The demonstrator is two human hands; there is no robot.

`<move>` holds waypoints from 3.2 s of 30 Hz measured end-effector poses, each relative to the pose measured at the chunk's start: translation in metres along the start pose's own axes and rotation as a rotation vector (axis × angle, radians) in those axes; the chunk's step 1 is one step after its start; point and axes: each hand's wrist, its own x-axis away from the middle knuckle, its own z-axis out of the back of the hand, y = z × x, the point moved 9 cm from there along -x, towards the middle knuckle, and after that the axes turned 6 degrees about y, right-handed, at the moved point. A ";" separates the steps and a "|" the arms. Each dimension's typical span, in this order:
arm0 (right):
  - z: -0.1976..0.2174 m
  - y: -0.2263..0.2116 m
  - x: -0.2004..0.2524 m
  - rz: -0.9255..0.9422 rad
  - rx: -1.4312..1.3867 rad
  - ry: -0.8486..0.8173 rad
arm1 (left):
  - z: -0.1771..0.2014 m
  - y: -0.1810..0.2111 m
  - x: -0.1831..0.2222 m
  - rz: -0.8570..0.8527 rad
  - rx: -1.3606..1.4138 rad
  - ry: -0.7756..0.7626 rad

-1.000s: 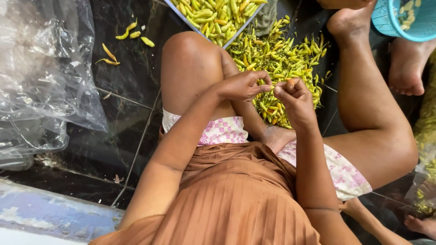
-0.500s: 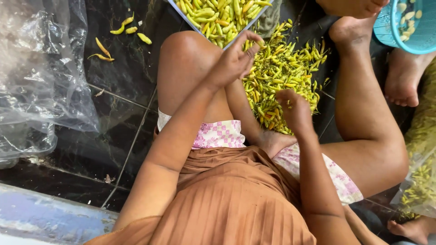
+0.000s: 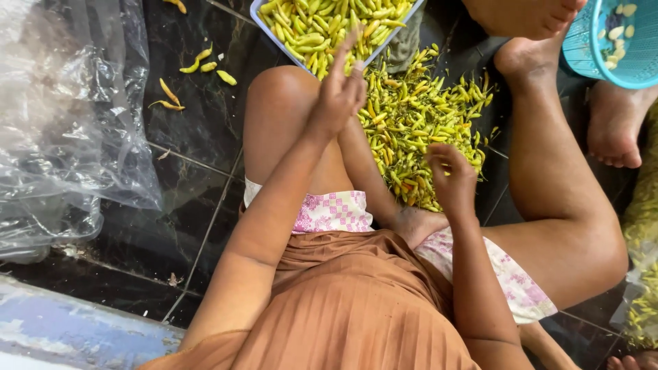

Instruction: Removing stems from green chilies by hand and sorting them into a tray.

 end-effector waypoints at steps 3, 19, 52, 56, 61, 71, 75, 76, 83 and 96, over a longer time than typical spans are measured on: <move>0.011 0.002 -0.003 -0.123 -0.279 0.013 | -0.030 0.003 0.016 0.103 -0.165 -0.201; 0.002 -0.063 -0.040 0.067 -0.516 0.012 | -0.061 -0.006 0.044 0.158 -0.322 -0.586; -0.188 0.010 -0.191 -0.132 -0.386 -0.201 | -0.069 -0.134 0.065 0.301 -0.621 -0.949; -0.179 0.007 -0.185 -0.108 -0.492 -0.216 | -0.071 -0.116 0.063 0.261 -0.598 -0.954; -0.165 0.029 -0.187 -0.035 -0.390 -0.281 | -0.067 -0.133 0.062 0.302 -0.531 -0.924; -0.137 -0.091 -0.126 0.378 -0.100 -0.338 | -0.066 -0.101 0.069 0.299 -0.802 -0.913; -0.159 -0.117 -0.121 0.658 0.054 -0.442 | -0.065 -0.098 0.069 0.288 -0.819 -0.942; -0.161 -0.116 -0.122 0.726 0.070 -0.453 | -0.069 -0.098 0.067 0.284 -0.805 -0.947; -0.174 -0.137 -0.138 0.877 0.010 -0.327 | -0.069 -0.104 0.070 0.285 -0.767 -0.943; -0.163 -0.138 -0.258 0.759 0.119 0.133 | -0.069 -0.086 0.061 0.276 -0.784 -0.803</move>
